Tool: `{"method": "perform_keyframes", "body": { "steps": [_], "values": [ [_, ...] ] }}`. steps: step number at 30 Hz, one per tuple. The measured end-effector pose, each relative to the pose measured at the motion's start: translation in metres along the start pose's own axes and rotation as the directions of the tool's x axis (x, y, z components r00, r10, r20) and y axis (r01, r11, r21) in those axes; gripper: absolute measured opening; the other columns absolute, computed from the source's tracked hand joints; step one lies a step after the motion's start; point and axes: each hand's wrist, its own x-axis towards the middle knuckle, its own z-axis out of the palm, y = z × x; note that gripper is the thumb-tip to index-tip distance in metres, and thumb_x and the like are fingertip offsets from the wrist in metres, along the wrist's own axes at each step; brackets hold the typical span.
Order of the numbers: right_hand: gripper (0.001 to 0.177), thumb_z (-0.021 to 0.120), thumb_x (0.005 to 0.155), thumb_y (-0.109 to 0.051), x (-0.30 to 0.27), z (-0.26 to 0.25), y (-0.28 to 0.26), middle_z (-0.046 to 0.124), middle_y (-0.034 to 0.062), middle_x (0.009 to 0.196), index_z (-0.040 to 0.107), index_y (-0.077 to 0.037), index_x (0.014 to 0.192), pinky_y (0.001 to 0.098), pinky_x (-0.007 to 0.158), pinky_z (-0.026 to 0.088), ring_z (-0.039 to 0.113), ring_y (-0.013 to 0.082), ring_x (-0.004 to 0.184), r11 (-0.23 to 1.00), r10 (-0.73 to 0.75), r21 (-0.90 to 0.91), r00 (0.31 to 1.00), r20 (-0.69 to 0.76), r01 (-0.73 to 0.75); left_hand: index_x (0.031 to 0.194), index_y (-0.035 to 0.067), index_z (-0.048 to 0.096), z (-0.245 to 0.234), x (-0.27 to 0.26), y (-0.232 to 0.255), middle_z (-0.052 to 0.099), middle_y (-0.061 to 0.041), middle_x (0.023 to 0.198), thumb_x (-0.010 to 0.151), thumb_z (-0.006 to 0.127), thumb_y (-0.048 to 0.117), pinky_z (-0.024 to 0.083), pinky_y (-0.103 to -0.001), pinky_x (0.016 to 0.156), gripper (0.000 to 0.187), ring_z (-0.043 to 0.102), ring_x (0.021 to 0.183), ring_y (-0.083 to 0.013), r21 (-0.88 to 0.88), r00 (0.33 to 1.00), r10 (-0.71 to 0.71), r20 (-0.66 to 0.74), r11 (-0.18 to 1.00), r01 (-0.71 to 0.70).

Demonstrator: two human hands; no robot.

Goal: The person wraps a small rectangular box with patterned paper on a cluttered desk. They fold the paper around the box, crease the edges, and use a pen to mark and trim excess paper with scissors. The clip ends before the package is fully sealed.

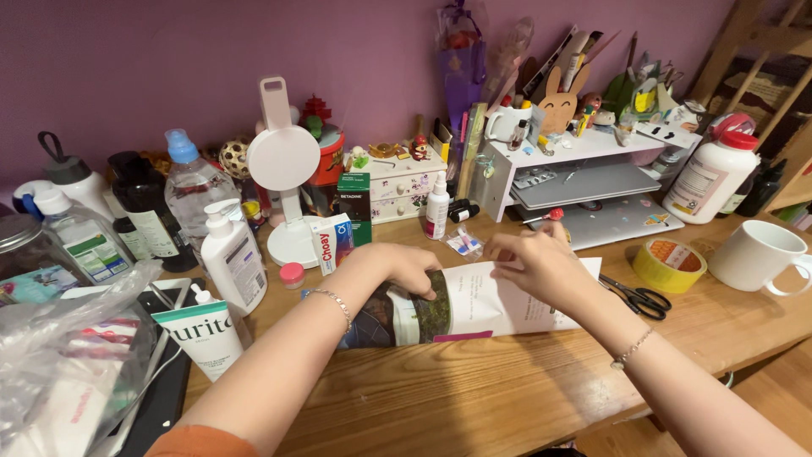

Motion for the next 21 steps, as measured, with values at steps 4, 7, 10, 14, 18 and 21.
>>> {"method": "perform_keyframes", "body": {
  "steps": [4, 7, 10, 14, 18, 21],
  "values": [
    [0.034, 0.078, 0.073, -0.012, -0.019, 0.001, -0.008, 0.066, 0.0098, 0.1, 0.068, -0.01, 0.105, 0.0416, 0.085, 0.041, 0.062, 0.0293, 0.097, 0.955, -0.297, -0.128, 0.865, -0.404, 0.268, 0.135, 0.015, 0.064, 0.001, 0.004, -0.001, 0.073, -0.008, 0.123, 0.083, 0.073, 0.031, 0.054, -0.038, 0.092, 0.054, 0.07, 0.11, -0.0239, 0.011, 1.0, 0.006, -0.002, 1.0, -0.006],
    [0.024, 0.079, 0.076, -0.011, -0.036, 0.012, -0.014, 0.063, 0.0095, 0.099, 0.068, -0.008, 0.097, 0.0409, 0.079, 0.045, 0.06, 0.0295, 0.092, 0.937, -0.345, -0.079, 0.872, -0.348, 0.339, 0.135, 0.014, 0.064, 0.002, 0.009, -0.007, 0.073, -0.009, 0.125, 0.084, 0.073, 0.032, 0.054, -0.038, 0.094, 0.054, 0.07, 0.112, -0.0244, -0.002, 1.0, 0.02, 0.005, 1.0, -0.02],
    [0.02, 0.076, 0.08, -0.01, -0.056, 0.037, -0.027, 0.066, 0.0095, 0.096, 0.069, -0.007, 0.098, 0.0417, 0.076, 0.05, 0.063, 0.0299, 0.088, 0.877, -0.45, 0.04, 0.849, -0.275, 0.478, 0.136, 0.013, 0.063, 0.002, 0.015, -0.009, 0.071, -0.009, 0.128, 0.085, 0.074, 0.033, 0.053, -0.038, 0.096, 0.056, 0.068, 0.116, -0.0247, 0.013, 0.999, 0.035, 0.009, 0.999, -0.035],
    [0.02, 0.071, 0.089, -0.009, -0.069, 0.074, -0.044, 0.069, 0.0112, 0.091, 0.072, -0.008, 0.108, 0.0418, 0.076, 0.055, 0.068, 0.0314, 0.085, 0.877, -0.413, 0.238, 0.908, -0.068, 0.416, 0.138, 0.015, 0.062, 0.001, 0.014, -0.011, 0.07, -0.009, 0.131, 0.085, 0.073, 0.035, 0.052, -0.039, 0.098, 0.057, 0.067, 0.118, -0.0254, 0.017, 1.0, 0.01, 0.012, 1.0, -0.01],
    [0.033, 0.062, 0.087, -0.002, -0.069, 0.095, -0.054, 0.071, 0.0141, 0.098, 0.071, -0.005, 0.118, 0.0432, 0.08, 0.055, 0.069, 0.0346, 0.091, 0.89, -0.359, 0.283, 0.932, -0.048, 0.358, 0.139, 0.017, 0.061, 0.003, 0.011, -0.009, 0.067, -0.008, 0.135, 0.085, 0.073, 0.037, 0.049, -0.039, 0.102, 0.059, 0.063, 0.124, -0.0263, 0.048, 1.0, -0.002, -0.007, 0.999, 0.003],
    [0.046, 0.059, 0.079, 0.002, -0.068, 0.099, -0.057, 0.07, 0.0167, 0.095, 0.07, -0.004, 0.123, 0.0464, 0.075, 0.054, 0.068, 0.0385, 0.086, 0.892, -0.353, 0.309, 0.935, 0.019, 0.331, 0.142, 0.019, 0.059, 0.003, 0.009, -0.008, 0.066, -0.008, 0.138, 0.085, 0.072, 0.038, 0.048, -0.039, 0.105, 0.061, 0.062, 0.127, -0.0267, 0.044, 1.0, -0.011, -0.01, 0.999, 0.011]
  ]
}}
